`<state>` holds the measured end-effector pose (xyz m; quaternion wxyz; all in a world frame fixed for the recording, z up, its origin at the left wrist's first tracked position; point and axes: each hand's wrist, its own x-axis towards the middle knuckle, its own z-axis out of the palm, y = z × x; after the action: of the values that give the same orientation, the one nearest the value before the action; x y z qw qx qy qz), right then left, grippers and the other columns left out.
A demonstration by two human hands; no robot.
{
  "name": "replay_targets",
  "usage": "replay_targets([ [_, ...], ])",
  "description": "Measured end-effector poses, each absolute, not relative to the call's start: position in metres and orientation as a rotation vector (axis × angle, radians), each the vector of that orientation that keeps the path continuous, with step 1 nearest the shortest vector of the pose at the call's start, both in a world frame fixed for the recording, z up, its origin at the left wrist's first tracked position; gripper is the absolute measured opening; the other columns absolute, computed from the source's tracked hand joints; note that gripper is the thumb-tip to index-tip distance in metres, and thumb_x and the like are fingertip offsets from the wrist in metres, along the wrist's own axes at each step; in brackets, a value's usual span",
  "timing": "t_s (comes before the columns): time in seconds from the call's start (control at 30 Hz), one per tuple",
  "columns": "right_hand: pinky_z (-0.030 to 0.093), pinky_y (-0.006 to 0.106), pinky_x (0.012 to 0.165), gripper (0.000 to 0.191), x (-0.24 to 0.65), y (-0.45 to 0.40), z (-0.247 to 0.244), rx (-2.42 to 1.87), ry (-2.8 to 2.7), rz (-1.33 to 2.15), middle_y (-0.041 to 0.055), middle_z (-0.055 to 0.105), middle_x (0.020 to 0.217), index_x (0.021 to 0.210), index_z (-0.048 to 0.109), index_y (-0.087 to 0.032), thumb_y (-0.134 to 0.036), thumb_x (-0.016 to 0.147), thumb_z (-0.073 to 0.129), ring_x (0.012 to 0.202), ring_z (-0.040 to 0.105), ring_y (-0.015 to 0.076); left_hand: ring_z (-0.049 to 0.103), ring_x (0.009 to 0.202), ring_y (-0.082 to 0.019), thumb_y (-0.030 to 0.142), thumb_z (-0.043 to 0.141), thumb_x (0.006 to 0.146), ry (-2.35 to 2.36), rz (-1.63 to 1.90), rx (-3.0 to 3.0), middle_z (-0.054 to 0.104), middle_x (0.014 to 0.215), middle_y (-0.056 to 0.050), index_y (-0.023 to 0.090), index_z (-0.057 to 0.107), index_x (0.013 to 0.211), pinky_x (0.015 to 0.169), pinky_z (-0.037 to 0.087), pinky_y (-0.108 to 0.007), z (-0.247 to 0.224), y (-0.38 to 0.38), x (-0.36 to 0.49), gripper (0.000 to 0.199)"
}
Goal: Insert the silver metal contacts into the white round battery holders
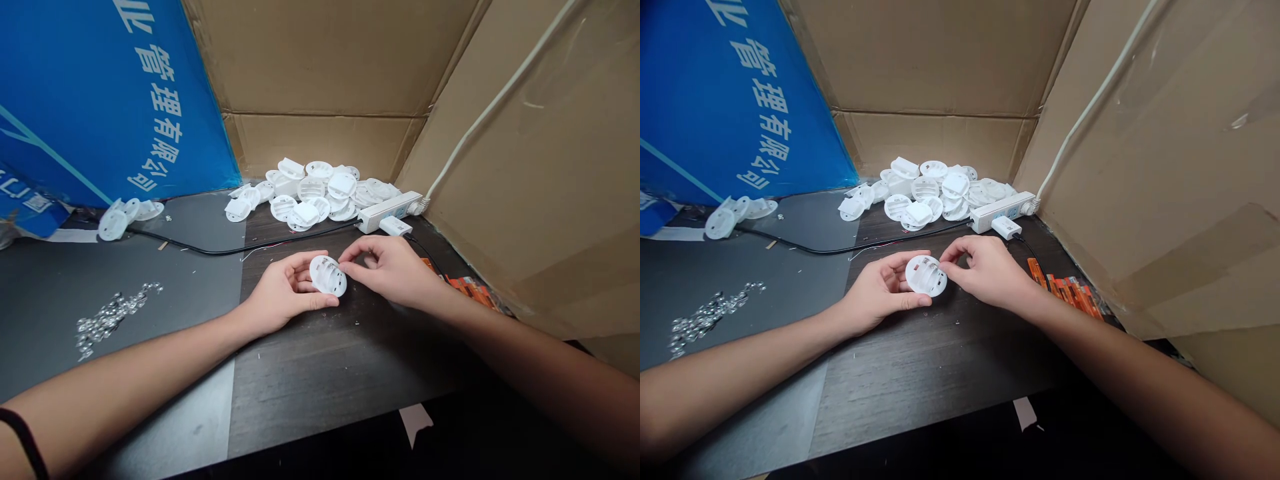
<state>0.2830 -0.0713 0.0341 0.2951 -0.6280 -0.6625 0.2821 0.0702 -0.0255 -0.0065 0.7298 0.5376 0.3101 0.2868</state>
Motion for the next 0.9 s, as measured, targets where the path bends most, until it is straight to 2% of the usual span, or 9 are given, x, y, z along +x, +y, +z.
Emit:
replay_targets([
  [0.17, 0.036, 0.022, 0.061, 0.007, 0.277, -0.071, 0.033, -1.61, -1.951, 0.534, -0.0008, 0.067, 0.079, 0.078, 0.073, -0.014, -0.012, 0.076, 0.067, 0.065, 0.052, 0.0069, 0.073, 0.099, -0.015, 0.017, 0.097, 0.055, 0.662, 0.632, 1.265, 0.07, 0.126, -0.012, 0.011, 0.058, 0.134, 0.095, 0.062, -0.03, -0.008, -0.028, 0.07, 0.089],
  [0.3, 0.034, 0.022, 0.058, 0.005, 0.272, -0.071, 0.03, -1.618, -1.891, 0.526, -0.0012, 0.062, 0.071, 0.078, 0.068, -0.014, -0.013, 0.077, 0.064, 0.059, 0.047, 0.0067, 0.072, 0.099, -0.014, 0.017, 0.098, 0.055, 0.658, 0.666, 1.25, 0.071, 0.122, -0.011, 0.011, 0.058, 0.133, 0.092, 0.062, -0.028, -0.009, -0.027, 0.07, 0.088],
  [0.43, 0.029, 0.021, 0.05, 0.011, 0.272, -0.07, 0.027, -1.666, -1.735, 0.706, -0.0026, 0.055, 0.06, 0.08, 0.067, -0.014, -0.025, 0.081, 0.065, 0.051, 0.04, 0.0066, 0.072, 0.095, -0.013, 0.016, 0.097, 0.054, 0.653, 0.672, 1.238, 0.072, 0.12, -0.01, 0.01, 0.058, 0.133, 0.089, 0.063, -0.026, -0.007, -0.027, 0.07, 0.088],
  [0.63, 0.035, 0.018, 0.048, 0.014, 0.273, -0.065, 0.026, -1.663, -1.51, 1.053, 0.0036, 0.066, 0.076, 0.077, 0.063, -0.013, -0.022, 0.069, 0.069, 0.06, 0.053, 0.0091, 0.072, 0.096, -0.014, 0.017, 0.097, 0.055, 0.632, 0.65, 1.271, 0.07, 0.124, -0.012, 0.011, 0.058, 0.134, 0.094, 0.062, -0.03, -0.007, -0.029, 0.069, 0.088],
  [0.73, 0.03, 0.018, 0.041, 0.022, 0.273, -0.065, 0.032, -1.615, -1.311, 1.295, 0.0023, 0.062, 0.078, 0.085, 0.062, -0.014, -0.022, 0.067, 0.072, 0.052, 0.045, 0.0062, 0.072, 0.103, -0.017, 0.019, 0.097, 0.057, 0.619, 0.631, 1.303, 0.07, 0.125, -0.013, 0.011, 0.058, 0.135, 0.098, 0.061, -0.033, -0.007, -0.03, 0.068, 0.088],
  [0.83, 0.029, 0.018, 0.04, 0.027, 0.274, -0.066, 0.038, -1.491, -1.083, 1.532, -0.0023, 0.052, 0.069, 0.092, 0.062, -0.014, -0.026, 0.07, 0.073, 0.046, 0.031, 0.0032, 0.069, 0.11, -0.019, 0.021, 0.097, 0.059, 0.59, 0.655, 1.367, 0.067, 0.129, -0.013, 0.014, 0.061, 0.136, 0.101, 0.06, -0.035, -0.007, -0.03, 0.067, 0.086],
  [0.9, 0.028, 0.018, 0.04, 0.031, 0.275, -0.067, 0.037, -1.447, -1.066, 1.569, -0.0036, 0.048, 0.064, 0.092, 0.062, -0.013, -0.033, 0.072, 0.077, 0.045, 0.028, 0.0026, 0.066, 0.117, -0.021, 0.023, 0.097, 0.059, 0.569, 0.71, 1.445, 0.063, 0.134, -0.013, 0.017, 0.066, 0.132, 0.1, 0.06, -0.035, -0.007, -0.029, 0.067, 0.08],
])
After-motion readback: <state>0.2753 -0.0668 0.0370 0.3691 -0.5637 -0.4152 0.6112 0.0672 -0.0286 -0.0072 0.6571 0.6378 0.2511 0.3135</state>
